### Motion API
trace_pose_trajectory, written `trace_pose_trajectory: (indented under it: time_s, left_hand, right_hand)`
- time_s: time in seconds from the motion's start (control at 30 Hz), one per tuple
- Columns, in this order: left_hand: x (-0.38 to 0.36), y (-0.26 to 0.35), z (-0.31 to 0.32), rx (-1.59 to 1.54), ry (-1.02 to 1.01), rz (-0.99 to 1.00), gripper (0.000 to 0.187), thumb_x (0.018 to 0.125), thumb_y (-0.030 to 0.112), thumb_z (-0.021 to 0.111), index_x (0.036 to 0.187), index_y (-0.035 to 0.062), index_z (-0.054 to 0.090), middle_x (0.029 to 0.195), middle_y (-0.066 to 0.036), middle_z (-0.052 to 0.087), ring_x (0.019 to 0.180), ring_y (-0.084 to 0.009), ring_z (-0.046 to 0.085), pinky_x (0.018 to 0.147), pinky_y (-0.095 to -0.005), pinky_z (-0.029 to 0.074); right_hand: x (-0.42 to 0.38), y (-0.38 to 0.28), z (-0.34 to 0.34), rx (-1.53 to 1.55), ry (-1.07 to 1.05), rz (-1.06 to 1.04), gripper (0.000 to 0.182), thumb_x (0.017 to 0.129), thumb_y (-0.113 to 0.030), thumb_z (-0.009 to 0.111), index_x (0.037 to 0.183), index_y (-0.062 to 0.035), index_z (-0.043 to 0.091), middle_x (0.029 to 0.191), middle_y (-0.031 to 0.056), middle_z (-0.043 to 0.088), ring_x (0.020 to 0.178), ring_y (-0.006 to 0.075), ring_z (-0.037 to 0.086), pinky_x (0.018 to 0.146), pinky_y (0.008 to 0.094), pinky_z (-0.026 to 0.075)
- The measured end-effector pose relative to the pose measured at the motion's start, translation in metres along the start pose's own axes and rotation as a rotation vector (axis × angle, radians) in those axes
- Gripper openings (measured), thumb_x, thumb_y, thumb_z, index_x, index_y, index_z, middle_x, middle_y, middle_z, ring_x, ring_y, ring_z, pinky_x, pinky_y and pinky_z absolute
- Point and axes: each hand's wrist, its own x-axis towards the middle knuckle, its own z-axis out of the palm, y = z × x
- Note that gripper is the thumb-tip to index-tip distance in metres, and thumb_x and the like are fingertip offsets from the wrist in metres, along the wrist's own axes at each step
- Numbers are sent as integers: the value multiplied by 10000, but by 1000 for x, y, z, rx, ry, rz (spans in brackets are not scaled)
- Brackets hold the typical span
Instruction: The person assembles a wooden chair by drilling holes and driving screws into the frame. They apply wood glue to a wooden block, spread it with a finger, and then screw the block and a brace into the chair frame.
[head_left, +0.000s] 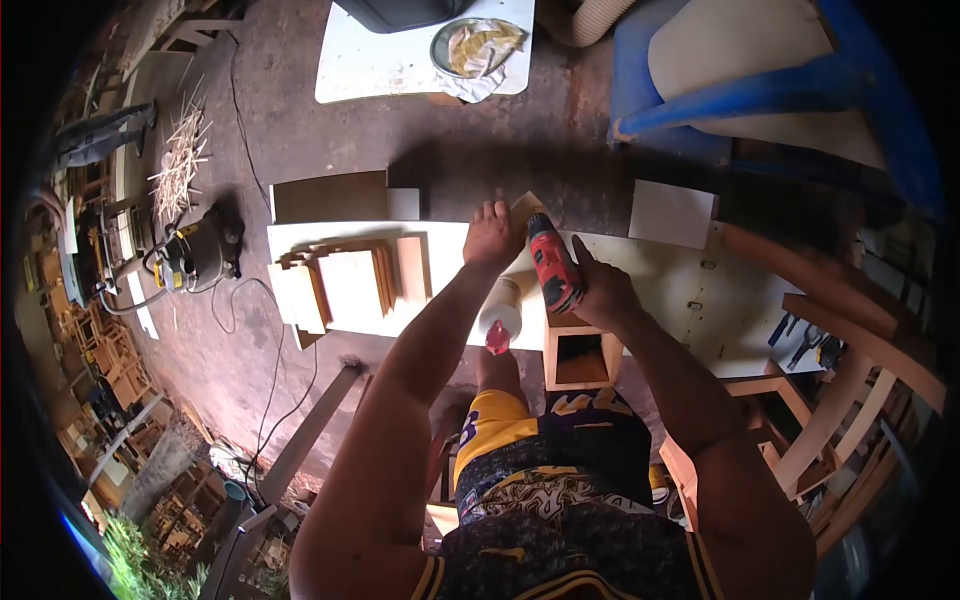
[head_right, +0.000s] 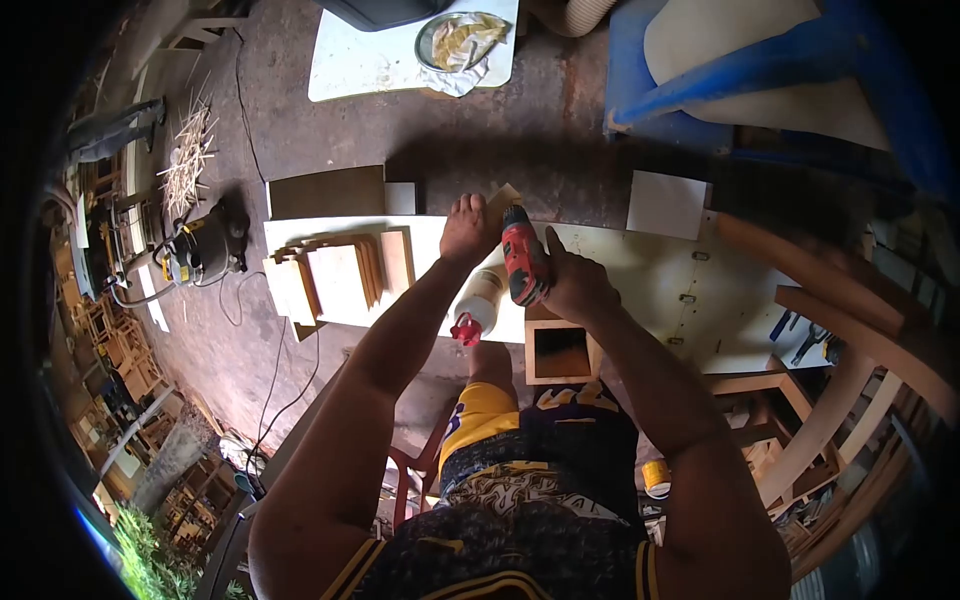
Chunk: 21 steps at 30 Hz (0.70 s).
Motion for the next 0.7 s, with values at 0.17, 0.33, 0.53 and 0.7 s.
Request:
trace_pose_trajectory:
  time_s: [0.17,0.33,0.53,0.7]
  left_hand:
    - [-2,1,13,11,11,-6,436,843,275,614,1072,-41,419,1042,-245,499,1034,-398,503,894,-453,435]
    - [-2,8,11,-50,-130,-125,459,838,208,606,1155,-47,394,1072,-247,491,1074,-399,492,920,-428,452]
    - [0,15,4,75,-253,-103,516,766,105,619,1221,-39,421,1147,-223,462,1102,-364,491,878,-395,503]
    - [-4,14,4,-15,-152,-138,384,796,118,588,1137,-29,489,1116,-219,475,1071,-375,515,849,-413,516]
  right_hand:
    - [5,-8,-3,-48,-5,-7,831,759,-382,686,1385,43,342,815,196,670,799,345,675,727,438,532]
    - [5,-11,-7,-40,0,2,824,767,-383,676,1382,52,340,789,214,661,779,352,674,708,451,529]
    - [8,-16,-7,-46,-17,29,823,773,-398,664,1383,50,340,788,225,657,776,369,669,712,462,526]
    - [15,-20,-7,-89,-43,23,830,776,-411,658,1389,45,333,791,223,658,774,374,666,717,464,525]
